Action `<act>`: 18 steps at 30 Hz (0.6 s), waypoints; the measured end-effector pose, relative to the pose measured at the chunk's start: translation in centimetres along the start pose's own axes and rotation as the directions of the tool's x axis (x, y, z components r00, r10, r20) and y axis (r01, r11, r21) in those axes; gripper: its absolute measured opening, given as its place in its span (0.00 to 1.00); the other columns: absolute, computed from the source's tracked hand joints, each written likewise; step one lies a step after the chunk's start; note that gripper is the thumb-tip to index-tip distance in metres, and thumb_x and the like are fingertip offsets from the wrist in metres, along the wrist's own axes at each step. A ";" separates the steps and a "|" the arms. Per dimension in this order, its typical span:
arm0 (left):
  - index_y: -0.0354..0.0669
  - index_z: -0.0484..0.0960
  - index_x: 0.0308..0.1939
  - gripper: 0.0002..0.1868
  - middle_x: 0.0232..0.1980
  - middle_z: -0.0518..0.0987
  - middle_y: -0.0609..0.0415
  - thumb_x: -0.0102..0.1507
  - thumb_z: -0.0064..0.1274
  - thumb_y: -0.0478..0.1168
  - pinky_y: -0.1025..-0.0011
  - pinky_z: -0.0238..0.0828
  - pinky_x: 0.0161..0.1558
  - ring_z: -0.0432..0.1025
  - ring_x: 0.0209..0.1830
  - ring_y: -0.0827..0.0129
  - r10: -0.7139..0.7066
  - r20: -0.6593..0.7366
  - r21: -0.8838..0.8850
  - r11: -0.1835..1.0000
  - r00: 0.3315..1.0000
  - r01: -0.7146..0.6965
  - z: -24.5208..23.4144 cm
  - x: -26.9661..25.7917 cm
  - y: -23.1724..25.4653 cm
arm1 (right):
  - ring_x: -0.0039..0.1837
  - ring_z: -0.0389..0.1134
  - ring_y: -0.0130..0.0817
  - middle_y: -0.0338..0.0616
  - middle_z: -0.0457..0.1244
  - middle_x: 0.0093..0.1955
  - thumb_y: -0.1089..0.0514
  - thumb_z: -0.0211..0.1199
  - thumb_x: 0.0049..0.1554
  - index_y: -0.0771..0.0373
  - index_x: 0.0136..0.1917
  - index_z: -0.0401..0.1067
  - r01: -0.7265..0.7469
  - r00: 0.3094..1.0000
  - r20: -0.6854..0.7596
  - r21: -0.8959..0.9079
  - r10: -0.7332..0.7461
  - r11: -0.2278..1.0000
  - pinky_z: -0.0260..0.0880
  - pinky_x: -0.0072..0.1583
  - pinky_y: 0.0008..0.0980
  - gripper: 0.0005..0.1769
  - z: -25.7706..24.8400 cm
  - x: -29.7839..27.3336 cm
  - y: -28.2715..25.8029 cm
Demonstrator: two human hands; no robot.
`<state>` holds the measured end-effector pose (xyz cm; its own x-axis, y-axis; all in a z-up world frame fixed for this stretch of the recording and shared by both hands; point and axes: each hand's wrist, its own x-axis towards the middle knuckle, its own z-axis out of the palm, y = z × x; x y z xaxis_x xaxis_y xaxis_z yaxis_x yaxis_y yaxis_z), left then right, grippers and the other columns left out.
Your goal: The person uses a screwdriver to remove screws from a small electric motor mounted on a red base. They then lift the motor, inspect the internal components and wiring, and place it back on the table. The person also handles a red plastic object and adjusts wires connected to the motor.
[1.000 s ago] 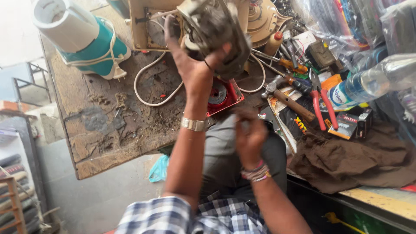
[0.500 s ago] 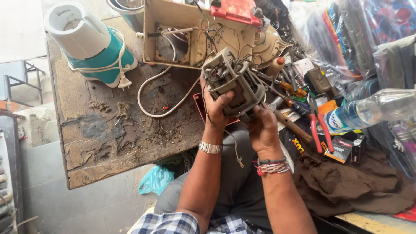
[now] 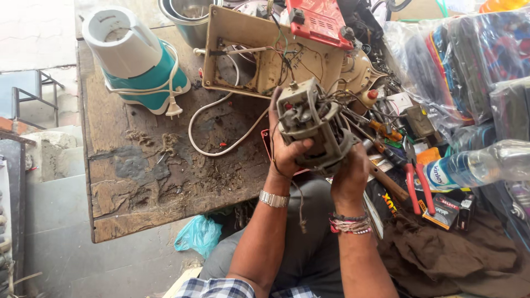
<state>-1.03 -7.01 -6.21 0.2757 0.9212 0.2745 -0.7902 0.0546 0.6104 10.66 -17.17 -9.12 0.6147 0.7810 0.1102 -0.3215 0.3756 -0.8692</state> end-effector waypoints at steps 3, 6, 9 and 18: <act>0.42 0.42 0.84 0.73 0.72 0.68 0.42 0.46 0.75 0.54 0.56 0.63 0.75 0.67 0.72 0.52 0.003 0.004 -0.007 1.000 1.000 -0.003 0.4 -0.1 -0.3 | 0.70 0.64 0.35 0.44 0.62 0.68 0.47 0.64 0.62 0.67 0.72 0.61 0.131 0.988 0.088 -0.044 -0.126 0.990 0.62 0.73 0.38 0.33 0.5 -0.8 0.4; 0.43 0.39 0.85 0.75 0.72 0.68 0.40 0.46 0.76 0.54 0.56 0.63 0.74 0.67 0.71 0.52 -0.043 0.020 -0.060 0.997 0.999 0.044 0.6 0.1 -0.5 | 0.70 0.64 0.35 0.43 0.62 0.68 0.42 0.62 0.63 0.66 0.74 0.61 0.188 0.980 0.080 -0.088 -0.181 0.978 0.62 0.73 0.38 0.36 0.5 -1.4 0.8; 0.42 0.39 0.85 0.77 0.75 0.66 0.42 0.45 0.77 0.55 0.58 0.61 0.75 0.65 0.74 0.54 -0.048 0.017 -0.027 0.998 0.999 0.049 0.6 -0.3 -0.5 | 0.70 0.64 0.37 0.45 0.62 0.68 0.36 0.60 0.64 0.67 0.74 0.62 0.050 0.996 -0.075 -0.013 -0.051 0.999 0.64 0.72 0.40 0.38 0.0 -1.1 1.9; 0.41 0.38 0.85 0.76 0.76 0.67 0.41 0.46 0.76 0.56 0.60 0.60 0.76 0.65 0.75 0.55 -0.044 0.038 0.038 0.998 0.998 0.043 0.5 -0.4 -0.7 | 0.71 0.63 0.37 0.45 0.62 0.70 0.37 0.53 0.66 0.64 0.73 0.62 0.059 0.992 -0.108 -0.042 -0.063 0.997 0.64 0.71 0.38 0.34 0.0 -1.6 1.6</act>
<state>-0.30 -7.57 -6.40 0.3309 0.9027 0.2752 -0.7564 0.0793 0.6493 9.13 -17.81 -10.69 0.7078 0.6974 0.1125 -0.2541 0.4000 -0.8806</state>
